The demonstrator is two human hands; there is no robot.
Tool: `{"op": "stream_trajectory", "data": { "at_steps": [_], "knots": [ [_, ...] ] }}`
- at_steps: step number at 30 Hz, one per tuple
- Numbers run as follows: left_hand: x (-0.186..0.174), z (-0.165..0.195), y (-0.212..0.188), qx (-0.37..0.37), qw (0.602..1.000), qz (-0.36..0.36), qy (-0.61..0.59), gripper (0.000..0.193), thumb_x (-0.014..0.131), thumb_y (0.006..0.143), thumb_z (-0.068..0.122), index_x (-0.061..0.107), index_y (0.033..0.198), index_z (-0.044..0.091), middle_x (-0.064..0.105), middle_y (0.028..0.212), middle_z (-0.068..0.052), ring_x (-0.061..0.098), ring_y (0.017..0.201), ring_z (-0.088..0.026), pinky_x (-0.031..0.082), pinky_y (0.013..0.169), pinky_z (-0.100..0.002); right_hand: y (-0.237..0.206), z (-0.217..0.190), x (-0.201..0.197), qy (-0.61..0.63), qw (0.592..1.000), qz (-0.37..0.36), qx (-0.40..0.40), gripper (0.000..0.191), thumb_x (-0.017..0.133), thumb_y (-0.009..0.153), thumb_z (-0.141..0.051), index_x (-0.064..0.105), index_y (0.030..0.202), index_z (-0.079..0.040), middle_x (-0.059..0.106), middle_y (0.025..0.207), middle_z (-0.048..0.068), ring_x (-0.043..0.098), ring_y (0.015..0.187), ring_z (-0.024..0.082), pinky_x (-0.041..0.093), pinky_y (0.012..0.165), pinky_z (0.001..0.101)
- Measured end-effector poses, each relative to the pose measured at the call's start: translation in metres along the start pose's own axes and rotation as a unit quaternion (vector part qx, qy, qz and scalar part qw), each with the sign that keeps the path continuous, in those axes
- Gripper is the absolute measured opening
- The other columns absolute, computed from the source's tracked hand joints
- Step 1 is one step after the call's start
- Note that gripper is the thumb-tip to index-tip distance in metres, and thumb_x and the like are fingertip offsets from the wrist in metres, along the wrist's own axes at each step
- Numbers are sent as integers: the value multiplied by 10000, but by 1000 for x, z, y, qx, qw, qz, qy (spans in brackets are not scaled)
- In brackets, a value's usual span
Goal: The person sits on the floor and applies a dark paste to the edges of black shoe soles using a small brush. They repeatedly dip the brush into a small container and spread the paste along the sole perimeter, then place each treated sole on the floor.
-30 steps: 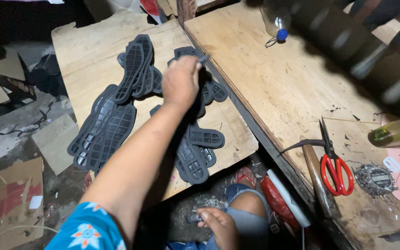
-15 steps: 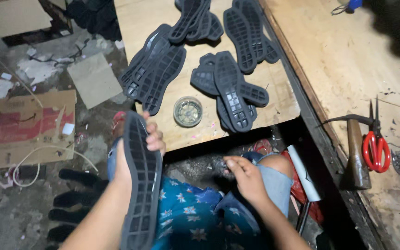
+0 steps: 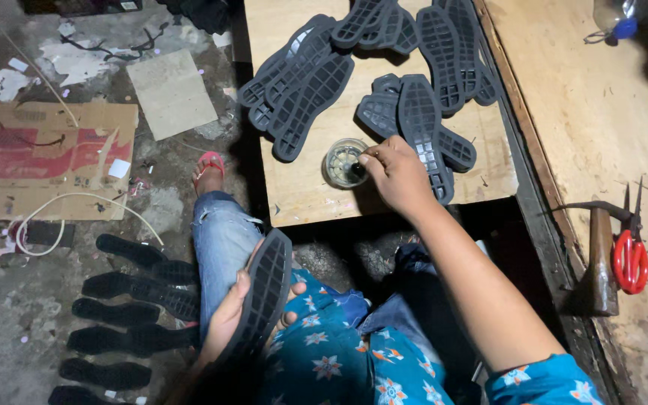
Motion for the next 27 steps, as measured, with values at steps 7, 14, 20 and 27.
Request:
{"op": "stream_trajectory", "data": {
  "at_steps": [7, 14, 20, 27],
  "knots": [
    [-15, 2, -5, 21, 994, -13, -107, 721, 483, 1044, 427, 211, 1600, 57, 319, 1598, -184, 397, 1393, -421, 379, 1092, -642, 8, 11, 19, -22, 1000, -9, 5, 178, 746, 935, -214, 766, 1008, -53, 635, 898, 138, 642, 856, 319, 513, 748, 410],
    [2, 7, -3, 39, 998, 52, 5, 943, 565, 807, 177, 132, 1636, 62, 194, 1715, -148, 176, 1581, -391, 171, 1196, -734, 1, 5, 14, -5, 1000, 19, -3, 143, 731, 956, -176, 764, 1003, -46, 637, 893, 142, 644, 851, 309, 511, 749, 392],
    [34, 20, 18, 14, 998, -26, -61, 1019, 575, 775, 146, 75, 1646, 317, 145, 1718, -51, 202, 1551, -358, 172, 1152, -767, -16, -23, -8, 173, 972, 79, 140, 228, 636, 1046, -208, 754, 1115, -25, 729, 949, 91, 653, 859, 161, 514, 784, 285],
    [69, 16, 34, -12, 995, -88, -49, 1035, 588, 791, 117, 72, 1667, 306, 210, 1692, -57, 286, 1523, -315, 231, 1186, -728, -79, -101, -38, 325, 940, 50, 86, 247, 581, 1054, -142, 718, 1149, 40, 711, 1053, 99, 640, 900, 135, 519, 818, 270]
  ]
}}
Point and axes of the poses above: each hand's wrist, its own y-axis towards the middle knuckle, its own x-axis out of the palm, z = x × y, the point moved 1 cm from there along y, towards the middle knuckle
